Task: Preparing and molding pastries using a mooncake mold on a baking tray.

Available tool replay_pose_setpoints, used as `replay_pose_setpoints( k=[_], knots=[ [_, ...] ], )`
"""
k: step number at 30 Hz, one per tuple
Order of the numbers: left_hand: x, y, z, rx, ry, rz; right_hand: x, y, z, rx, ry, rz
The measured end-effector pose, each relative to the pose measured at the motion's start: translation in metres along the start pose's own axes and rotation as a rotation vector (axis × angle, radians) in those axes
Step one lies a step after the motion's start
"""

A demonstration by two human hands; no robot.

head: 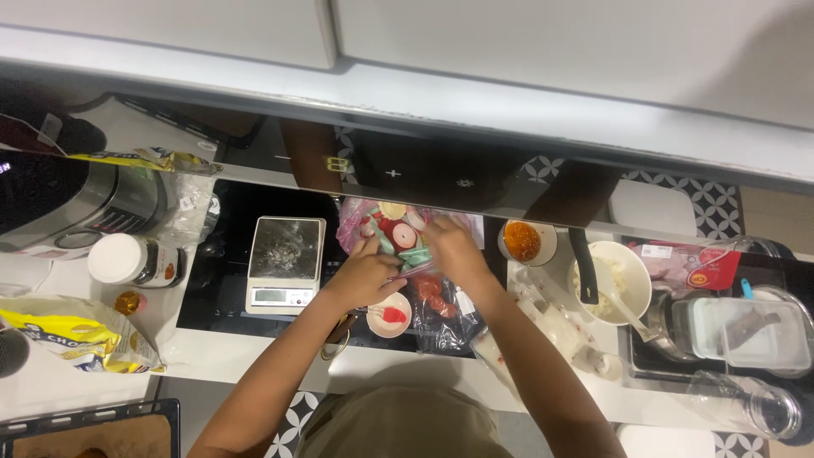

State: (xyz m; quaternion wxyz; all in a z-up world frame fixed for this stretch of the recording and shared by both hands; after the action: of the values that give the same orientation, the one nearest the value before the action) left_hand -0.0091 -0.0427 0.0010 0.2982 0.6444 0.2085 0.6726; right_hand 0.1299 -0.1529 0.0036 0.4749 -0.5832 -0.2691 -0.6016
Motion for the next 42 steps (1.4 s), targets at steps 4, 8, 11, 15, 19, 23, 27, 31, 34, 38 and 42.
replay_pose_setpoints(
  k=[4,8,11,15,19,23,27,31,34,38,42],
  knots=[
    [0.007,0.009,-0.006,0.031,0.031,0.013,-0.013,-0.021,0.021,0.080,0.030,0.079],
    [0.019,0.002,-0.018,0.087,0.171,0.024,-0.011,-0.041,0.035,0.092,-0.132,0.002],
    [0.027,-0.009,-0.028,0.132,0.235,0.043,-0.015,-0.050,0.039,0.096,-0.199,-0.163],
    [0.030,-0.016,-0.038,0.230,0.210,0.042,-0.035,-0.038,0.038,0.042,-0.214,-0.102],
    [0.033,-0.012,-0.042,0.243,0.225,0.067,-0.051,-0.001,0.031,-0.047,-0.114,0.001],
    [0.038,-0.003,-0.038,0.168,0.257,0.094,-0.006,-0.019,0.031,0.020,-0.085,0.073],
    [0.053,0.003,-0.027,0.073,0.477,-0.111,0.013,-0.048,0.028,0.320,0.007,0.023],
    [0.052,-0.024,-0.002,0.105,0.597,-0.307,-0.046,-0.049,0.034,0.349,-0.286,0.096],
    [0.035,-0.054,0.014,0.379,0.423,-0.114,-0.108,-0.022,0.040,0.105,-0.248,0.201],
    [0.030,-0.075,0.008,0.672,0.345,-0.020,-0.111,-0.022,0.051,-0.161,-0.015,0.100],
    [0.031,-0.075,0.006,0.630,0.383,-0.123,-0.150,-0.005,0.048,-0.486,-0.050,0.513]
  ],
)
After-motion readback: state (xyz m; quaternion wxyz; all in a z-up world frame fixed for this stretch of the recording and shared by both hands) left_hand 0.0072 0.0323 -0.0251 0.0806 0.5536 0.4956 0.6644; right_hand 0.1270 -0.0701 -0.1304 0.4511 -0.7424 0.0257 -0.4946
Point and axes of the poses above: each hand's wrist, its own z-axis towards the middle knuckle, its own x-axis out of the back of the hand, y = z × x, the point moved 6 cm from there along z, towards the middle knuckle, and after that the axes turned 14 degrees about -z, right-handed, at the moved point
